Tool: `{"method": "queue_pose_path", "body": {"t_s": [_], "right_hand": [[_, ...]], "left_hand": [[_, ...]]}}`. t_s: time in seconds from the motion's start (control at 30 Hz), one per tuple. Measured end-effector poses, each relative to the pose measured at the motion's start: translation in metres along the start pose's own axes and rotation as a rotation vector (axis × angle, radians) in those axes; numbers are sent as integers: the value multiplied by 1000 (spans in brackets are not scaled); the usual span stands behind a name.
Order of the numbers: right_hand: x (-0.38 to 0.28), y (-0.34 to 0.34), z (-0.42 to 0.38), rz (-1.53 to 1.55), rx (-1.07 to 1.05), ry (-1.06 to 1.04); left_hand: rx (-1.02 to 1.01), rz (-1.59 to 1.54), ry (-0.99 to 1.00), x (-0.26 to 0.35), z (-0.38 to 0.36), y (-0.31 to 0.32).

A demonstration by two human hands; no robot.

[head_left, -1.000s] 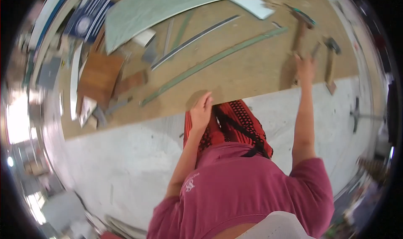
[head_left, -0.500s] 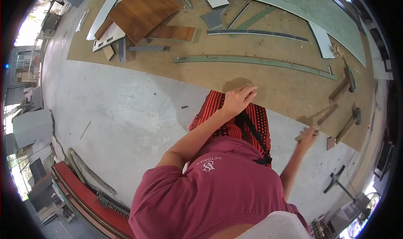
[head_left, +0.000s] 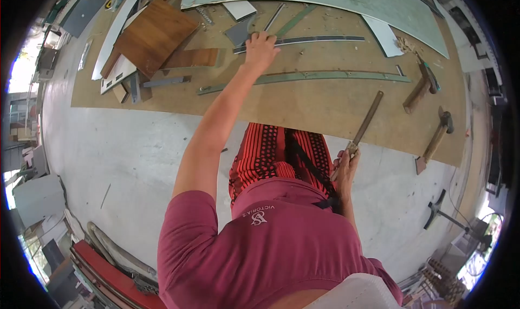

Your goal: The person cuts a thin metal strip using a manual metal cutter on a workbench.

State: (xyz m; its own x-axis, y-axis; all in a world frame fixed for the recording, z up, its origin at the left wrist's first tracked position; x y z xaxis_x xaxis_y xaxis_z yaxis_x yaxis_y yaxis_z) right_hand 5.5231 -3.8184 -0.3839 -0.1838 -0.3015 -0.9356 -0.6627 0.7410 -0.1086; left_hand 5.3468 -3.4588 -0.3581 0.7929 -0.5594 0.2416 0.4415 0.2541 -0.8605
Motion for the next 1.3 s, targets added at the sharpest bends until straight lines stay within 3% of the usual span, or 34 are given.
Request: {"method": "queue_pose_path", "body": {"t_s": [0.13, 0.23, 0.33, 0.4, 0.6, 0.73, 0.8, 0.83, 0.93, 1.03, 1.13, 1.2, 1.27, 1.3], "right_hand": [[5, -5, 2, -50, -32, -2], [14, -8, 10, -63, -30, -34], [5, -6, 7, -93, -15, -45], [4, -5, 6, -112, -11, -35], [9, -7, 13, -151, -33, -76], [-10, -11, 4, -144, -35, -52], [-14, -19, 0, -155, -31, -29], [-14, -28, -1, -132, 0, -36], [-17, -51, -7, -129, 69, -63], [-17, -65, -15, -542, 34, -258], [-16, -58, -25, -744, -45, -285], [-10, -53, -28, -727, -77, -305], [-1, -49, -31, -774, -143, -452], [-6, -45, -34, -756, -169, -387]], "left_hand": [[-10, 16, 11, -7, 5, 1], [104, -39, 63, -2, 4, -22], [14, -207, 45, 17, -10, -59], [-115, -429, -117, 26, -27, -74], [-311, -570, -194, 38, -60, -86], [-395, -537, -218, 41, -86, -81], [-249, -490, -12, 53, -104, -91], [-254, -493, -12, 54, -112, -91], [-415, -402, 5, 44, -134, -85], [-462, -342, -32, 23, -148, -76], [-351, -360, -24, 15, -148, -73], [-128, -159, 145, 26, -138, -87], [-88, -202, 154, 49, -131, -86], [-44, -239, 153, 65, -129, -85]]}}
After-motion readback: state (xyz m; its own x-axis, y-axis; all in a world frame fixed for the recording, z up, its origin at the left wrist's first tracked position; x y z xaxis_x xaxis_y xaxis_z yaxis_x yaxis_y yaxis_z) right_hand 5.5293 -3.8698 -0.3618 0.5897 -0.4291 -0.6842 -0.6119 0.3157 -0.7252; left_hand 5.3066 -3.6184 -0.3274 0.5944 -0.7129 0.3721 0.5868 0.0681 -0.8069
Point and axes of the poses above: each hand's wrist, its own z-axis towards the middle knuckle, its own y-axis out of the palm, x = y × z, the point moved 4 cm from there along z, towards the middle knuckle, and after that the axes turned 6 degrees about x, right-handed, at the moved point
